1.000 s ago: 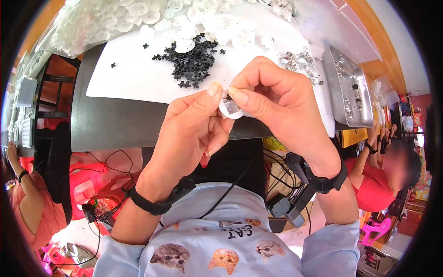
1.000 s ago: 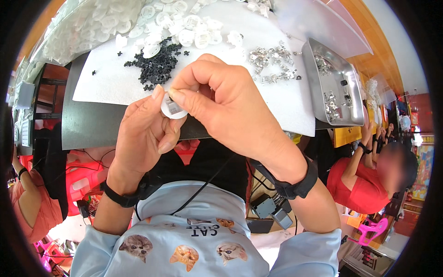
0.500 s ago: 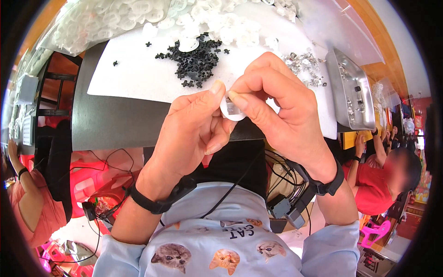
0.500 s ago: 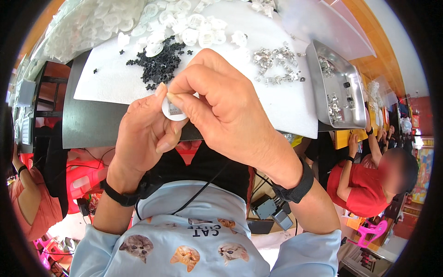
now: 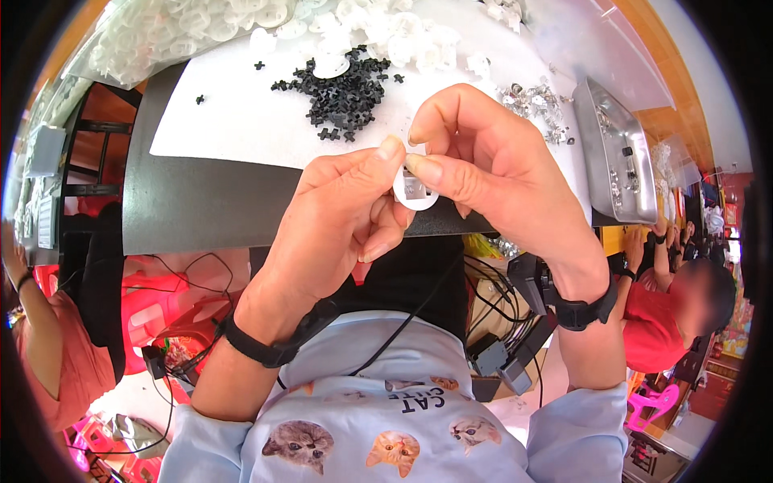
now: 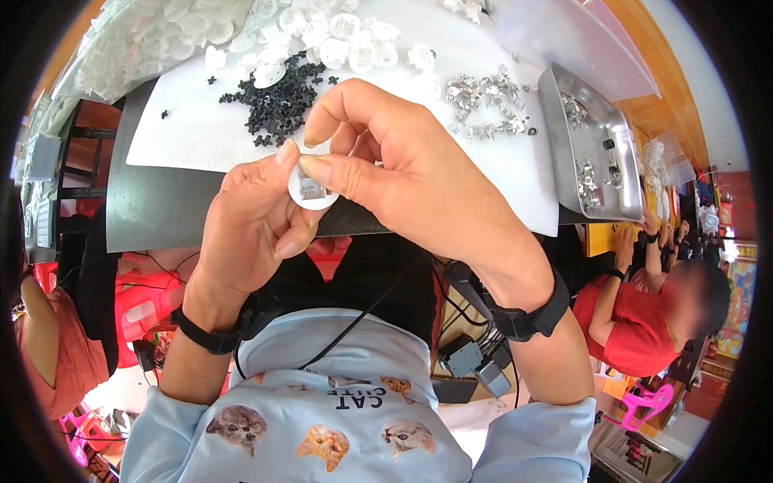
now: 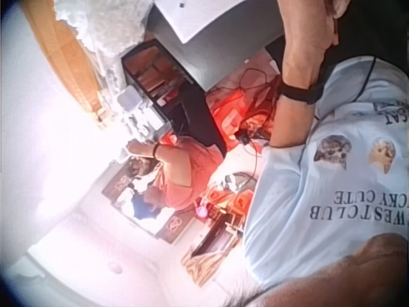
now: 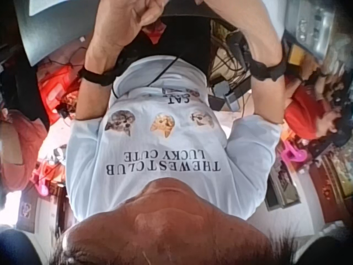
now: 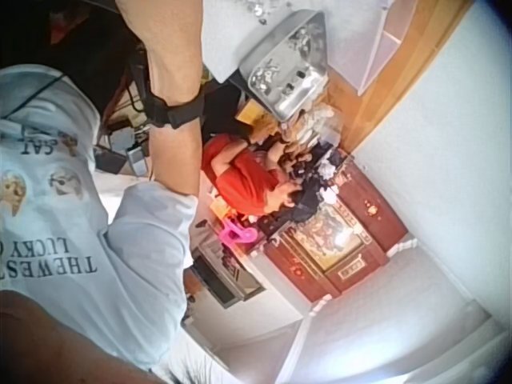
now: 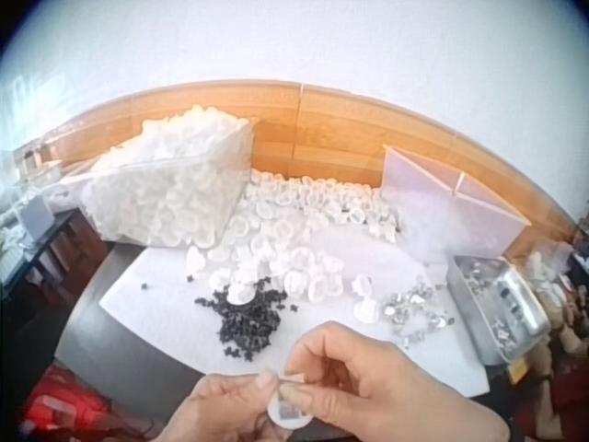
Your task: Manually assembling small black plastic inserts into white circular frames at a workshop table.
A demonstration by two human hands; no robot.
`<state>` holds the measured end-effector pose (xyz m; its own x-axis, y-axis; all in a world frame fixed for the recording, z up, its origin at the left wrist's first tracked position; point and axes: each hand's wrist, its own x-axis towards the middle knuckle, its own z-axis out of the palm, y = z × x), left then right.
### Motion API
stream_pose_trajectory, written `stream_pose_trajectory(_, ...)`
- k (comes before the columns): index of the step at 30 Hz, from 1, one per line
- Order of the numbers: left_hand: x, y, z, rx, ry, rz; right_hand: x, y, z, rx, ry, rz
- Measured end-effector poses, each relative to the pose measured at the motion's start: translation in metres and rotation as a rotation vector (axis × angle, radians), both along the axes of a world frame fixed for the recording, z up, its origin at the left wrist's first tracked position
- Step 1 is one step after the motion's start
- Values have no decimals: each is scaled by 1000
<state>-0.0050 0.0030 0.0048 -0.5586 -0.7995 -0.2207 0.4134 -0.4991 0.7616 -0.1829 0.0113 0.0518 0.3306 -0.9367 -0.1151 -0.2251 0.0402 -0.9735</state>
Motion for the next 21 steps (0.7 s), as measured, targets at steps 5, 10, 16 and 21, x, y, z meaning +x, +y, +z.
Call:
stream_pose_trajectory(5, 0, 3, -2, -107, -84, -36, -4, -2, -2, 115, -30, 23)
stream_pose_trajectory(10, 2, 1, -5, -101, -78, -61, 0, 5, -4, 73, 42, -52)
stream_pose_trajectory(16, 3, 4, -5, -145, -24, -61, -5, 21, 3, 64, 163, -208)
stream_pose_trajectory(21, -1, 6, -5, -204, -91, -63, 4, 28, -9, 92, 23, -219)
